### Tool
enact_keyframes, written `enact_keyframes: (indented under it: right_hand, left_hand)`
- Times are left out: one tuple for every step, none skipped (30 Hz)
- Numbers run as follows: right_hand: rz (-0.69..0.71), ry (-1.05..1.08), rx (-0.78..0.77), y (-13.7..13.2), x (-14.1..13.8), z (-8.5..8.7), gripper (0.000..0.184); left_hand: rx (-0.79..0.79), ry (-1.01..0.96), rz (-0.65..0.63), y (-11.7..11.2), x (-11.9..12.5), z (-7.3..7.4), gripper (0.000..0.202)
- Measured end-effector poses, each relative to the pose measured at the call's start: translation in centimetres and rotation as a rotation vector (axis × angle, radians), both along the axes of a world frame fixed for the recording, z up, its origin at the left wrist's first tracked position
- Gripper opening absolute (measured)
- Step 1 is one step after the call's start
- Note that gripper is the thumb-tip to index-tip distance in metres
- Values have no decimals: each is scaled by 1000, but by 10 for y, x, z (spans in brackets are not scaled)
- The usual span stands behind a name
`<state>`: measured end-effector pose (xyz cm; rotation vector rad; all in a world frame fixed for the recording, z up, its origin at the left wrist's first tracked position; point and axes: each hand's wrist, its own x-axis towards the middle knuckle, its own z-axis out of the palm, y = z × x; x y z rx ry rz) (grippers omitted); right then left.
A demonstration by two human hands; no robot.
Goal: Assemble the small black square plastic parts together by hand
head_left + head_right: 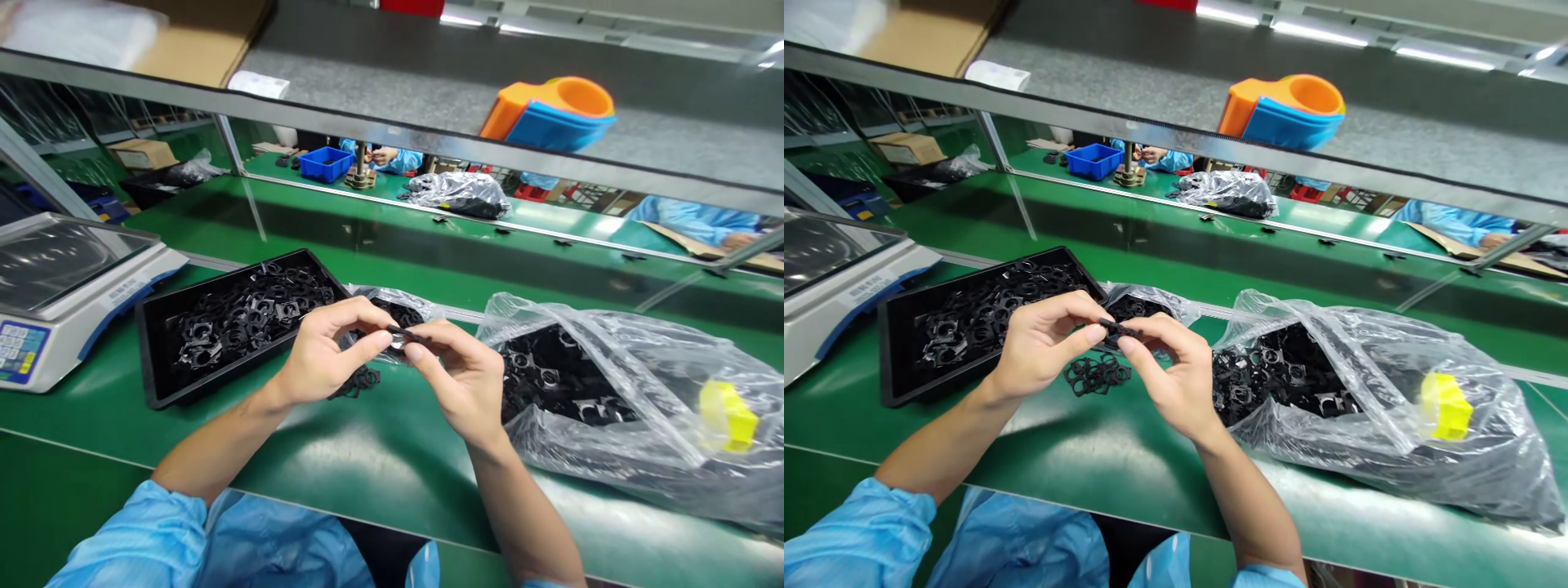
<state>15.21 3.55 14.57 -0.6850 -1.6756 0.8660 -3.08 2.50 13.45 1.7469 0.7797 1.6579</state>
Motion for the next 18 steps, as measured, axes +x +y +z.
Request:
enact_keyframes:
  right_hand:
    - [-1, -3, -1, 0, 1, 0, 9]
    - [-4, -7, -2, 0, 2, 0, 10]
    - [-9, -7, -5, 0, 3, 0, 10]
    - [-12, -6, -11, 0, 3, 0, 10]
    - [-13, 0, -25, 0, 4, 1, 10]
    - [-9, 12, -46, 0, 4, 1, 9]
    - [0, 31, -75, 1, 4, 2, 8]
    - [15, 55, -114, 1, 4, 3, 6]
    - [35, 80, -159, 2, 4, 3, 4]
    - [58, 105, -209, 4, 3, 4, 3]
    - [81, 125, -260, 5, 3, 4, 6]
    - [102, 138, -308, 5, 3, 4, 10]
    - [123, 144, -351, 6, 2, 4, 14]
    - [140, 149, -385, 6, 2, 4, 17]
    - [151, 154, -407, 7, 2, 3, 20]
    - [156, 158, -417, 6, 2, 3, 22]
    - [155, 159, -418, 6, 2, 2, 23]
    - [148, 155, -411, 6, 3, 2, 23]
  left_hand:
    - [-4, -6, -7, 0, 0, 0, 7]
    - [-12, -15, -17, 0, 0, 0, 7]
    - [-27, -26, -29, 0, 1, 0, 7]
    - [-48, -40, -43, 0, 1, 0, 7]
    - [-74, -53, -56, 0, 2, 0, 6]
    - [-104, -64, -67, 0, 2, 0, 6]
    - [-134, -72, -78, 1, 2, 0, 6]
    - [-163, -79, -89, 1, 3, 0, 7]
    - [-186, -88, -101, 2, 3, 0, 8]
    - [-205, -99, -114, 3, 3, 0, 9]
    - [-220, -111, -128, 3, 3, 0, 11]
    - [-231, -124, -139, 4, 2, 0, 12]
    - [-240, -138, -149, 4, 2, 0, 13]
    - [-247, -146, -155, 4, 2, 0, 15]
    - [-254, -150, -159, 5, 1, 0, 16]
    - [-261, -149, -160, 5, 1, 0, 17]
    - [-266, -143, -160, 5, 1, 0, 17]
    - [-269, -136, -159, 5, 1, 0, 18]
